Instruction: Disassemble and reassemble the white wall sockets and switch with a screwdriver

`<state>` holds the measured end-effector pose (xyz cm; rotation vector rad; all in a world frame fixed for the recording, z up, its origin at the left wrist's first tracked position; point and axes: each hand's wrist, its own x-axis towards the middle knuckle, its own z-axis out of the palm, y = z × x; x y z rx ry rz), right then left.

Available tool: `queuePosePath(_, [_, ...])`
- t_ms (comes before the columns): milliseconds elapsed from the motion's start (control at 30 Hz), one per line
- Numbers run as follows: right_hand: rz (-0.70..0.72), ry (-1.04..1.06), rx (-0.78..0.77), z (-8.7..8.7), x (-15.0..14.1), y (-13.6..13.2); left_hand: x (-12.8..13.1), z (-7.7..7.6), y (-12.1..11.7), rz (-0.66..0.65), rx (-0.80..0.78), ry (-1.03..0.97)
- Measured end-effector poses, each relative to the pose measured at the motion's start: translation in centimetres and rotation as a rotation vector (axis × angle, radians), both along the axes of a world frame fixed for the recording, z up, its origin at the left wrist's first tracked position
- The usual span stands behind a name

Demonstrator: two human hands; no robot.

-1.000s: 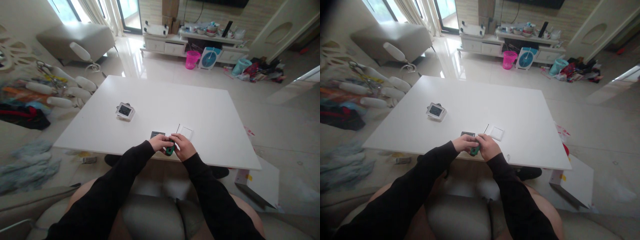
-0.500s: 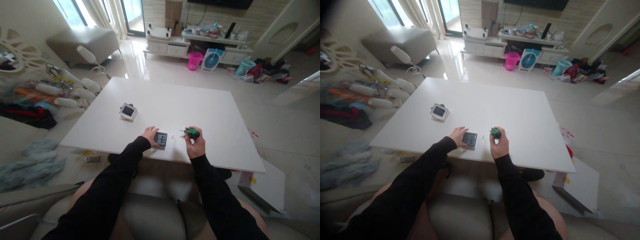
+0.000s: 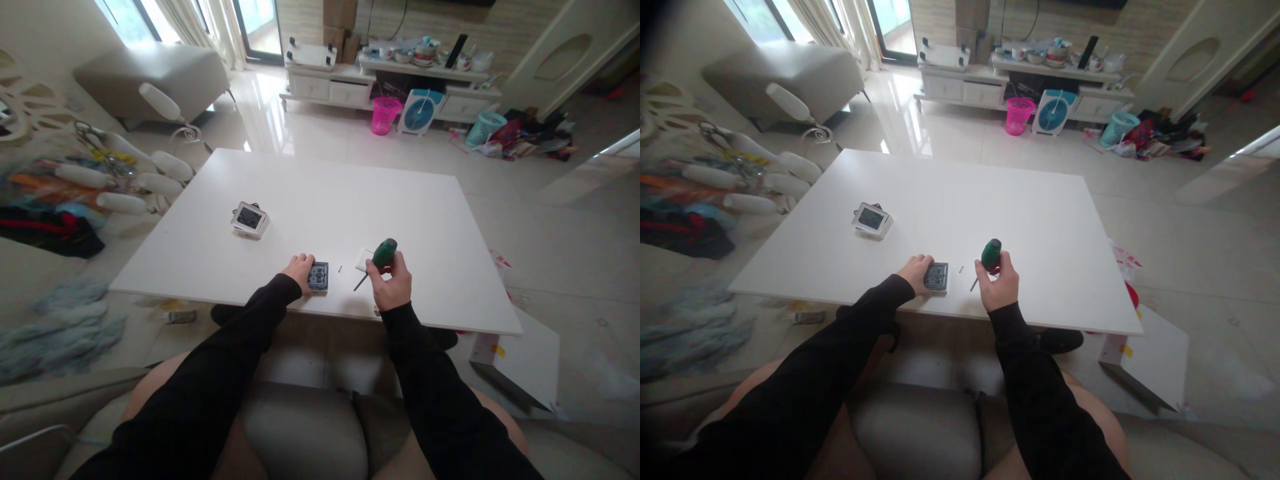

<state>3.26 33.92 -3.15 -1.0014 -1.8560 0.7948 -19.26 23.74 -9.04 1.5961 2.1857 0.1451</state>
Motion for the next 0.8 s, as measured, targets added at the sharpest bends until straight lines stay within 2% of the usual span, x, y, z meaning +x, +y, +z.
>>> queuePosePath(200, [0.04, 0.088, -0.036, -0.6, -0.5, -0.1, 1.5, -0.5, -0.2, -0.055, 0.094, -0.098])
queuePosePath(400, [0.106, 0.178, -0.063, -1.0, -0.8, -0.6, 2.7, -2.0, -0.3, -0.18, 0.202, -0.25])
queuePosePath(567, [0.203, 0.208, -0.12, -1.5, -1.2, -1.3, 2.5, -2.9, -0.3, -0.147, 0.268, -0.301])
queuePosePath(800, [0.276, 0.122, -0.066, -1.9, -1.8, -1.9, 3.1, -2.9, -0.2, -0.119, 0.239, -0.355])
